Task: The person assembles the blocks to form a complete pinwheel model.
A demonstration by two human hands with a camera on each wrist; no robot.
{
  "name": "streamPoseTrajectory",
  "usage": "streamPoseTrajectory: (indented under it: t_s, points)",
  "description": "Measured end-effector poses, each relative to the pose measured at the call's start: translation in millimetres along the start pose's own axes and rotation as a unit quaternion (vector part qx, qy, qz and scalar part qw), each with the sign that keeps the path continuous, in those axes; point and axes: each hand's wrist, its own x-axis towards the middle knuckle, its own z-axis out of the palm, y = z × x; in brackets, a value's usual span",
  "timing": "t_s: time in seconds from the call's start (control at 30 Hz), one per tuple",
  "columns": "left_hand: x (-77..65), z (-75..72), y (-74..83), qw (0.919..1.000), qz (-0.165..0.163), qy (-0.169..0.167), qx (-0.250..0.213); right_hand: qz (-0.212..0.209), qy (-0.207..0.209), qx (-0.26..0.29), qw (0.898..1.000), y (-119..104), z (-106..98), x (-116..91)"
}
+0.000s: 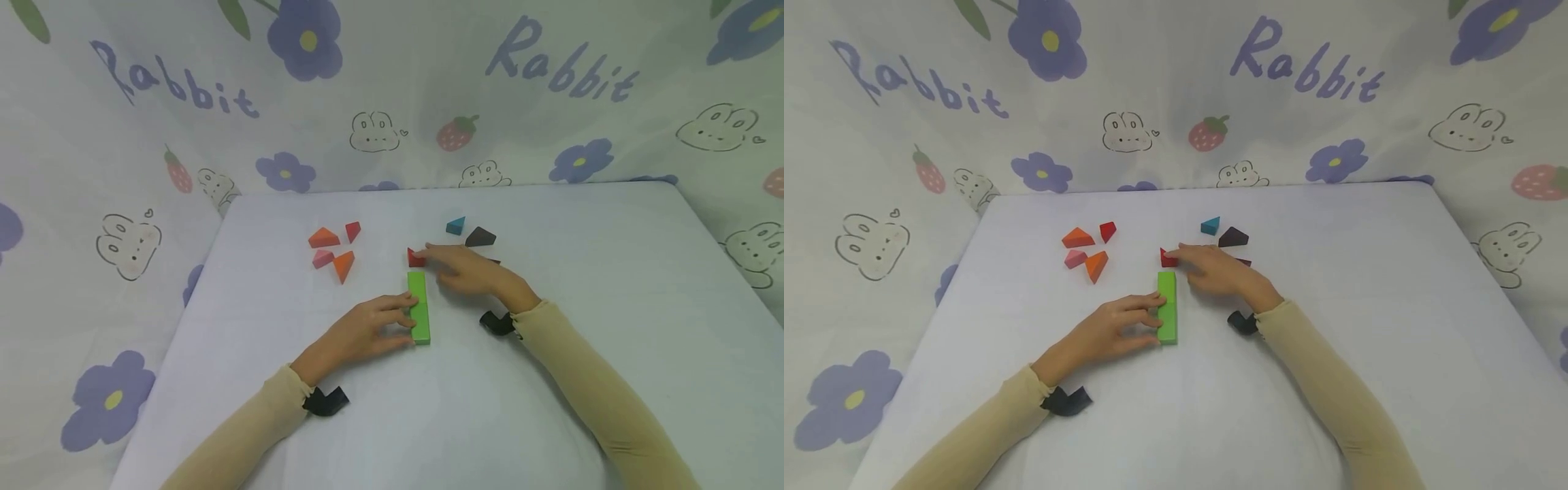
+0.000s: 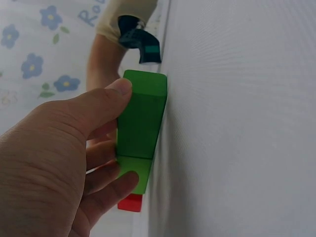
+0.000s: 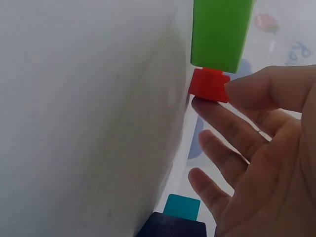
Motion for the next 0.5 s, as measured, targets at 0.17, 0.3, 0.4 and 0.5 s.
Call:
streamPoseTrajectory:
  t_s: [0.17, 0.3, 0.4, 0.5]
  points:
    - [-0.9, 0.2, 0.0, 1.0, 0.001, -0.001, -0.002, -0.011, -0.01, 0.013, 1.0, -2.6, 0.8, -1.0]
    - [-1.6, 0.6, -0.1, 1.0, 0.006, -0.001, -0.001, -0.014, -0.021, 0.025, 0.999, -4.0, 1.2, -1.6]
    - [-1.4, 0.9, -0.6, 1.0, 0.005, -0.001, -0.002, -0.014, -0.025, 0.028, 0.999, -5.3, 0.3, -2.5]
    - [-0.9, 1.0, -0.9, 1.0, 0.008, 0.0, -0.001, -0.014, -0.027, 0.03, 0.999, -7.2, -1.2, -3.5]
